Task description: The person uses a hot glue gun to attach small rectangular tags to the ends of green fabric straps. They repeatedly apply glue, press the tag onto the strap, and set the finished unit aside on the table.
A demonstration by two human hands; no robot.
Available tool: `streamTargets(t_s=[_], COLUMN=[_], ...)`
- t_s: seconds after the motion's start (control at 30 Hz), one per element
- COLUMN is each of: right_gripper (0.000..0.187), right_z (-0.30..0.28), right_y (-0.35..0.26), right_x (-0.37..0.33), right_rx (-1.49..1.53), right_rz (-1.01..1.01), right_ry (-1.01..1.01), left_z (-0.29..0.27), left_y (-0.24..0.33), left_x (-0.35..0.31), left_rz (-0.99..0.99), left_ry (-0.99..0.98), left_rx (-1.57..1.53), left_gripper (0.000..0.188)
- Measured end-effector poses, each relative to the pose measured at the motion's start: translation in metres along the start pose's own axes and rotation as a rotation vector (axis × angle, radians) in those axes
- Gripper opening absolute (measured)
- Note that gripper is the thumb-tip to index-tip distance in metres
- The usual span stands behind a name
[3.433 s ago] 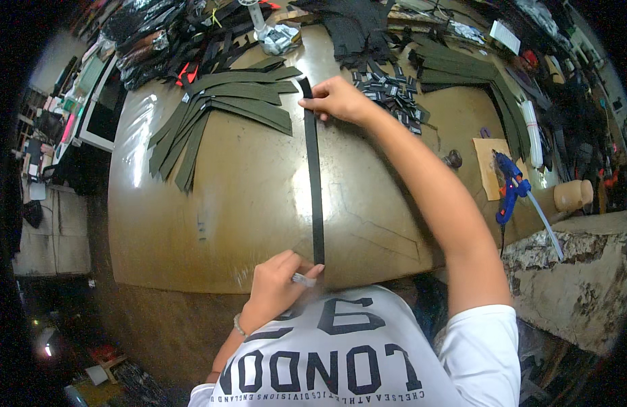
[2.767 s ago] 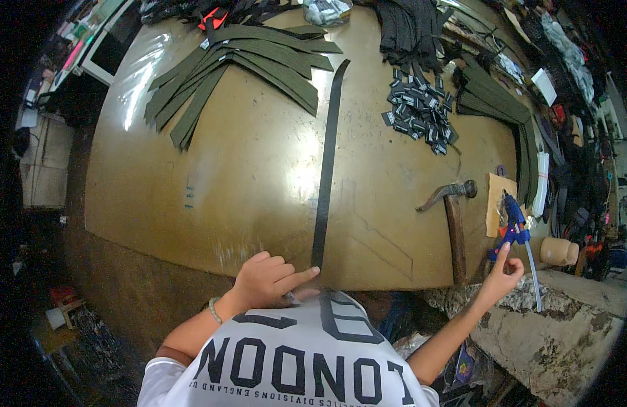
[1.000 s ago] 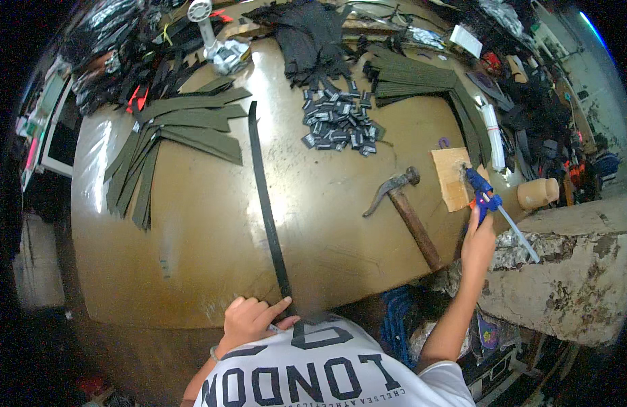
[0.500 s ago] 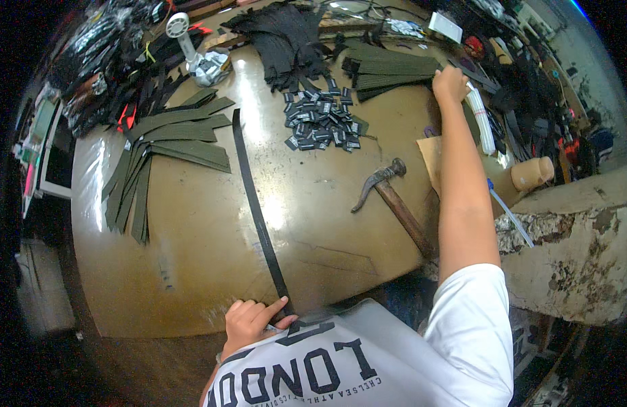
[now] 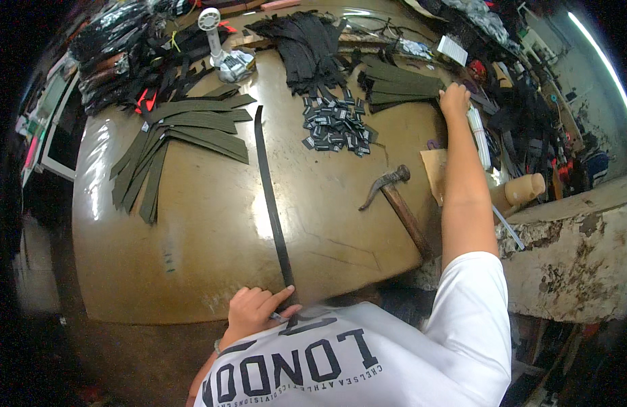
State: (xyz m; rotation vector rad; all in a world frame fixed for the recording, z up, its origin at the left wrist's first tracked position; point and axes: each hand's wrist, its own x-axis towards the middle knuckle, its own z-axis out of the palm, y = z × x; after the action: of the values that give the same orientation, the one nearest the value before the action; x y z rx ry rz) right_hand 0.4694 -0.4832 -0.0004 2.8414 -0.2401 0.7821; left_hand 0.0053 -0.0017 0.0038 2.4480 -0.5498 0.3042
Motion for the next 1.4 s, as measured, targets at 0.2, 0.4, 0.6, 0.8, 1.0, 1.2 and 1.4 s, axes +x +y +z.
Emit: streamTargets(t_s=[0.2, 0.4, 0.6, 0.8, 1.0, 1.2, 1.4], right_gripper=[0.027, 0.015, 0.028, 0.024, 0.023, 0.024, 0.027], right_z=[-0.082, -0.287, -0.325, -0.262, -0.237, -0.234, -0.237], right_y=[-0.025, -0.101, -0.199, -0.244, -0.237, -0.242, -0.242], right_x=[0.044, -0.038, -0.204, -0.275, -0.311, -0.319, -0.319], right_rx=[0.514, 1.322, 1.276, 1.219, 1.184, 1.107, 1.045], right_rz=[-0.049, -0.441, -0.592, -0.545, -0.477, -0.474, -0.497], right_ry=[-0.047, 0.056, -0.418, -0.576, -0.432, -0.396, -0.377], left_z=[0.000, 0.000, 0.003, 0.002, 0.003, 0.004, -0.002], left_y=[0.001, 0.001, -0.002, -0.001, -0.001, -0.001, 0.000], left_x=[-0.001, 0.000, -0.003, -0.003, -0.003, -0.004, 0.004], left_rz=[-0.001, -0.015, -0.017, -0.032, -0.019, -0.022, -0.027], left_ry=[0.004, -0.020, -0.002, -0.025, -0.012, -0.028, -0.056], left_rx=[-0.005, 0.010, -0.042, -0.010, 0.041, 0.054, -0.002], left_gripper=[0.036, 0.038, 0.040, 0.039, 0.037, 0.038, 0.031])
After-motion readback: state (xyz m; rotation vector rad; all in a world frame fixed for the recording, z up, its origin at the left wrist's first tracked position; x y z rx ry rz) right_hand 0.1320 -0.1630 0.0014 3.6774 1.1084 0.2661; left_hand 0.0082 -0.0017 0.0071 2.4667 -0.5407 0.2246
